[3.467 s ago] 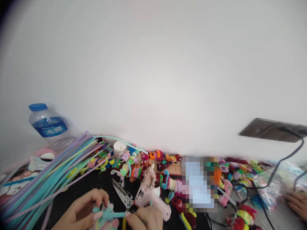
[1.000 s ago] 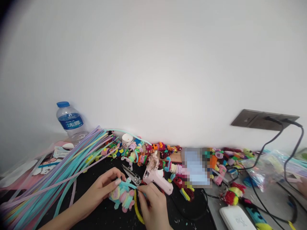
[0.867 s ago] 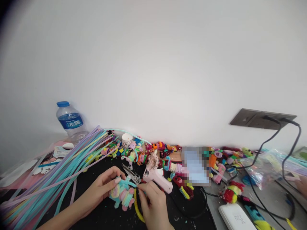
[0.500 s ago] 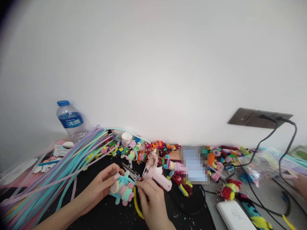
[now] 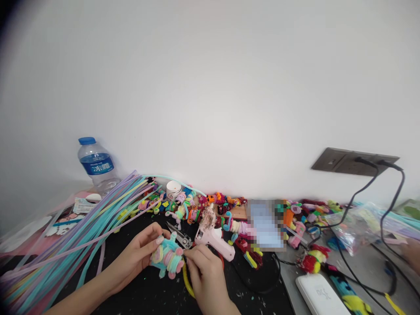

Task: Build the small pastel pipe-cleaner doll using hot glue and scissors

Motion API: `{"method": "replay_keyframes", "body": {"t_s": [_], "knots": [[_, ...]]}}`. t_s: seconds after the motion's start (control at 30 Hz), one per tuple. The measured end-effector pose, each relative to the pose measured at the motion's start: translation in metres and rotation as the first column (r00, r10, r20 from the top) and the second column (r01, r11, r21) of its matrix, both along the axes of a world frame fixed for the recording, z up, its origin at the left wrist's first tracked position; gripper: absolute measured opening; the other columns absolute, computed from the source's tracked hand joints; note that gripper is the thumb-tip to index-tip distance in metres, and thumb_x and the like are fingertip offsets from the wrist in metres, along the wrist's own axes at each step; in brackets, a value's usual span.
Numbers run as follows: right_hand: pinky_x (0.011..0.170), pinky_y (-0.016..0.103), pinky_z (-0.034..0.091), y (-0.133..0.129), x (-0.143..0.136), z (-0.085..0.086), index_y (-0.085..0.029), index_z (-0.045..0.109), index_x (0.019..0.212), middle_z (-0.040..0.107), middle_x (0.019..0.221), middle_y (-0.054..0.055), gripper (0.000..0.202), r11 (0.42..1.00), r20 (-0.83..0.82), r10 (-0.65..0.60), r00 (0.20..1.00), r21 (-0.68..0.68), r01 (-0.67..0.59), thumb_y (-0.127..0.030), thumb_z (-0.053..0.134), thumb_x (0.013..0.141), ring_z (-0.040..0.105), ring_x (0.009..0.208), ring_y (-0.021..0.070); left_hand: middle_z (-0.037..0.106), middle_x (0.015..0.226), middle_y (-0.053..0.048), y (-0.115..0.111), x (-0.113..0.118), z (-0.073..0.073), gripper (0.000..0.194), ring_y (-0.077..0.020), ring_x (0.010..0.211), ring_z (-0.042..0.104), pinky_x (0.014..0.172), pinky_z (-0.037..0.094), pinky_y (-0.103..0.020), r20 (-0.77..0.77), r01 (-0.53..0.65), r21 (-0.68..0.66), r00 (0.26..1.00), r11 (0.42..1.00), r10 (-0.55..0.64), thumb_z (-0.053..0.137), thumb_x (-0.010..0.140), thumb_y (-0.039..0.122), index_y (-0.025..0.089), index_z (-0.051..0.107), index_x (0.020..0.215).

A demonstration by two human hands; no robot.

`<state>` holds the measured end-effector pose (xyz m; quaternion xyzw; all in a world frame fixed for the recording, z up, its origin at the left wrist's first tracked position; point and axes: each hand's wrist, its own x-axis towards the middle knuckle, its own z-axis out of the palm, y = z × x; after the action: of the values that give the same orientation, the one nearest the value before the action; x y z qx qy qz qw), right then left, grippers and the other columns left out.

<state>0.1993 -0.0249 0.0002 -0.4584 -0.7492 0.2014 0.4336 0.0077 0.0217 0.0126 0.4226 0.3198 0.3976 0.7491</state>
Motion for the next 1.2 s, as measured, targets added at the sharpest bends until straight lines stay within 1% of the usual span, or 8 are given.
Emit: {"method": "replay_keyframes", "body": {"t_s": [0.17,0.47,0.6,0.93,1.1,1.2], "knots": [[0.064,0.024,0.047,-0.0012,-0.0007,0.0016,-0.019,0.065,0.085,0.061,0.075,0.005,0.023,1.000,0.007,0.003,1.000,-0.015,-0.003,-0.012,0.042,0.087,0.059,0.070,0.0158,0.054,0.093,0.000,-0.0006,0.0000,-0.0010,0.019,-0.0122,0.070,0.052,0.060,0.046,-0.026,0.009,-0.010,0.004,1.000,1.000,0.010,0.057,0.081,0.032,0.019,0.045,0.076],[0.064,0.022,0.048,0.0002,-0.0004,0.0007,-0.020,0.066,0.088,0.063,0.076,0.004,0.023,1.000,0.015,0.006,1.000,0.014,-0.006,-0.010,0.046,0.086,0.061,0.069,0.0144,0.056,0.094,0.000,-0.0004,0.0013,0.0002,0.023,-0.0115,0.067,0.051,0.057,0.045,-0.025,-0.008,-0.042,-0.022,0.999,0.999,0.042,0.062,0.078,0.034,0.019,0.045,0.074],[0.064,0.023,0.048,-0.0001,-0.0006,-0.0001,-0.020,0.067,0.091,0.062,0.075,0.005,0.024,1.000,0.015,0.021,1.000,-0.011,-0.021,-0.011,0.045,0.086,0.060,0.069,0.0148,0.055,0.095,0.000,-0.0003,0.0018,-0.0001,0.021,-0.0117,0.067,0.052,0.058,0.046,-0.026,0.002,-0.033,-0.026,0.999,0.999,0.033,0.061,0.079,0.033,0.019,0.045,0.075],[0.066,0.022,0.047,-0.0008,-0.0017,-0.0016,-0.021,0.067,0.089,0.063,0.078,0.005,0.025,0.998,-0.002,0.048,0.999,-0.032,-0.048,-0.011,0.044,0.087,0.060,0.071,0.0146,0.053,0.094,0.000,-0.0016,0.0021,0.0004,0.018,-0.0105,0.067,0.053,0.057,0.046,-0.026,0.026,-0.028,-0.037,0.999,0.999,0.029,0.056,0.083,0.030,0.019,0.045,0.076],[0.068,0.023,0.049,-0.0003,-0.0011,-0.0023,-0.020,0.068,0.095,0.065,0.079,0.006,0.026,0.999,-0.004,0.020,1.000,-0.034,-0.020,-0.011,0.045,0.086,0.062,0.073,0.0153,0.053,0.077,0.001,-0.0017,0.0019,-0.0047,0.012,-0.0124,0.066,0.055,0.058,0.047,-0.026,0.063,0.004,-0.062,0.998,0.998,0.000,0.050,0.087,0.032,0.020,0.046,0.085],[0.069,0.023,0.049,-0.0004,-0.0005,-0.0027,-0.021,0.068,0.095,0.066,0.080,0.005,0.026,1.000,-0.018,-0.003,1.000,-0.021,0.003,-0.011,0.047,0.085,0.062,0.073,0.0154,0.056,0.082,-0.001,-0.0011,0.0010,-0.0058,0.015,-0.0150,0.071,0.059,0.062,0.048,-0.029,0.090,0.048,-0.073,0.995,0.996,-0.041,0.054,0.084,0.031,0.021,0.046,0.094]]}}
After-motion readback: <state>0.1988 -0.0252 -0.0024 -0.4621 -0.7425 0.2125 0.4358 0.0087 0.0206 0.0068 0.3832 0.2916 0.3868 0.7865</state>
